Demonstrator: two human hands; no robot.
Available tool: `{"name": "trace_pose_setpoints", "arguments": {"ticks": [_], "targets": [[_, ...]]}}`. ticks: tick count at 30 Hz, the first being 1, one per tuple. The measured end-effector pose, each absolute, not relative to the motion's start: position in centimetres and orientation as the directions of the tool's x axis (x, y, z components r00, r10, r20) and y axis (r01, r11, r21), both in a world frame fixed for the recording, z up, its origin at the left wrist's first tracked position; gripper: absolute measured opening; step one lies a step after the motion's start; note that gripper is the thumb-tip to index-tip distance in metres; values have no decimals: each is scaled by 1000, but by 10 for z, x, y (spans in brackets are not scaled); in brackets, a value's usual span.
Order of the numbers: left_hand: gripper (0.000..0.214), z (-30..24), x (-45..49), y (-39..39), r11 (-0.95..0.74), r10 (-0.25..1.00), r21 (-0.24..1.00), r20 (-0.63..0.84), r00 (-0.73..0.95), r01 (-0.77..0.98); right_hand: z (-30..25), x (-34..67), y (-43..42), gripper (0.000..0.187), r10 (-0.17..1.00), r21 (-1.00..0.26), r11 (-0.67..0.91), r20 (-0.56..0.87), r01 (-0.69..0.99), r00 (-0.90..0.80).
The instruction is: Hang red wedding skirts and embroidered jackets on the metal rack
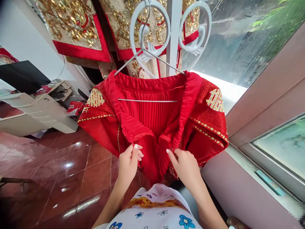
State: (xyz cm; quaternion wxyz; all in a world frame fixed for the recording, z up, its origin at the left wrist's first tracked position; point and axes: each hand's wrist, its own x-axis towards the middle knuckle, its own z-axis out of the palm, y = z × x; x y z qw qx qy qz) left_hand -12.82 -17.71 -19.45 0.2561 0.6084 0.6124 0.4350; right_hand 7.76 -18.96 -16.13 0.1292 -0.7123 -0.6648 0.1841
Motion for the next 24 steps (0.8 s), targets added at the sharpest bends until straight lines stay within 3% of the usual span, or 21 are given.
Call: {"name": "trace_pose_setpoints", "arguments": {"ticks": [4, 8, 10, 14, 18, 24], "targets": [[35, -203, -132, -176, -77, 988, 894, 129, -88, 441, -162, 78, -193, 37, 952, -277, -302, -37, 912, 304], [32, -223, -133, -168, 38, 991, 969, -68, 117, 245, -173, 65, -192, 36, 993, -443, -109, -91, 890, 76], [28, -240, -126, -161, 79, 971, 974, -122, 203, 210, -179, 57, -190, 34, 990, -433, -88, -141, 897, 29], [27, -278, -104, -141, -11, 998, 919, -17, 69, 394, -179, 54, -192, 41, 967, -279, -115, -252, 954, 43], [27, -298, -85, -128, -31, 997, 823, 69, -45, 567, -185, 52, -187, 36, 941, -472, 62, -265, 879, -208], [7, -304, -89, -138, -98, 994, 850, 104, 18, 517, -228, 31, -156, 29, 989, -522, -42, -140, 852, -37]]}}
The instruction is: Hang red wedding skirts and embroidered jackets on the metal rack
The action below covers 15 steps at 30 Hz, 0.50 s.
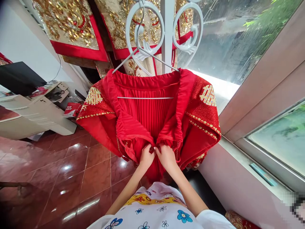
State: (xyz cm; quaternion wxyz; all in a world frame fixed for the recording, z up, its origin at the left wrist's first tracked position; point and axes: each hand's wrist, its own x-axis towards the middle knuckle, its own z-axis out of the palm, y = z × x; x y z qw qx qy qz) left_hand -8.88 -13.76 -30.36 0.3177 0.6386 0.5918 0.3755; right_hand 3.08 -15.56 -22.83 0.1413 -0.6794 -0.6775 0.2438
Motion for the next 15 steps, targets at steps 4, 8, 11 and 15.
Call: {"name": "trace_pose_setpoints", "arguments": {"ticks": [4, 8, 11, 15], "targets": [[7, -309, -97, -153, -112, 994, 876, 108, 35, 470, -240, 24, -154, 32, 990, -461, -25, -134, 887, -41], [10, -314, -100, -162, -116, 993, 895, 121, 17, 431, -235, 20, -163, 32, 983, -354, -36, -179, 934, -30], [10, -318, -101, -163, -126, 991, 910, 134, 7, 394, -232, 20, -168, 30, 982, -389, -42, -186, 920, -33], [12, -325, -101, -163, -155, 987, 931, 158, 20, 331, -234, 21, -170, 27, 982, -466, -52, -186, 883, -41]]}}
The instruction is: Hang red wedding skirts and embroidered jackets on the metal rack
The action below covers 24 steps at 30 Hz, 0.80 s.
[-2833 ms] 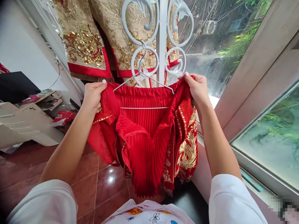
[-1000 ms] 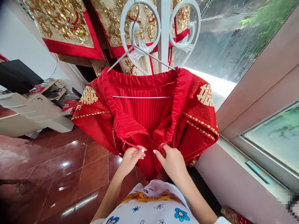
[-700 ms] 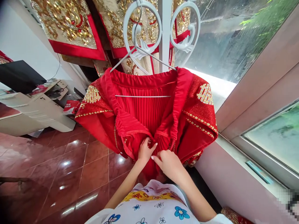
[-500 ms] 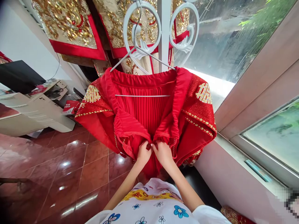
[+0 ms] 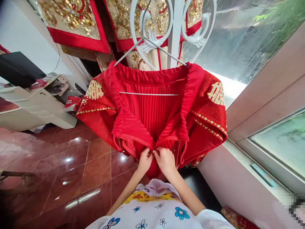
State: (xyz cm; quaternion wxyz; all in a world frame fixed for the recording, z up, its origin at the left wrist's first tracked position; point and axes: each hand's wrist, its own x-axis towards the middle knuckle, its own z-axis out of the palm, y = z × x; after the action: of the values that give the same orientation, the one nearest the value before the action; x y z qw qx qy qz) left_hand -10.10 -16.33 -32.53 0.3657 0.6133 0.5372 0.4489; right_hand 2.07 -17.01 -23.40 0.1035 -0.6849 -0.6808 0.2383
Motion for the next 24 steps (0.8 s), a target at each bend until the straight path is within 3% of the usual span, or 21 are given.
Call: {"name": "trace_pose_setpoints", "arguments": {"ticks": [4, 8, 12, 17, 19, 22, 24], "targets": [[25, -329, -103, -163, -181, 983, 939, 180, 33, 291, -241, 19, -169, 25, 985, -545, -65, -170, 836, -34], [30, -326, -108, -160, -192, 981, 933, 188, 43, 306, -245, 19, -166, 23, 991, -547, -98, -134, 831, 28], [29, -323, -108, -159, -201, 980, 923, 191, 62, 329, -245, 20, -165, 25, 993, -489, -65, -119, 870, 8], [23, -322, -104, -163, -200, 979, 897, 194, 57, 395, -242, 16, -170, 29, 989, -317, -43, -146, 948, -4], [21, -322, -103, -164, -193, 980, 878, 196, 40, 438, -238, 16, -173, 29, 992, -313, -42, -126, 949, 3], [21, -323, -103, -164, -175, 980, 846, 197, 9, 504, -235, 18, -171, 24, 997, -444, -39, -75, 895, 6], [18, -325, -102, -165, -167, 982, 828, 190, 11, 535, -238, 20, -165, 18, 995, -651, -66, -102, 756, 0]]}}
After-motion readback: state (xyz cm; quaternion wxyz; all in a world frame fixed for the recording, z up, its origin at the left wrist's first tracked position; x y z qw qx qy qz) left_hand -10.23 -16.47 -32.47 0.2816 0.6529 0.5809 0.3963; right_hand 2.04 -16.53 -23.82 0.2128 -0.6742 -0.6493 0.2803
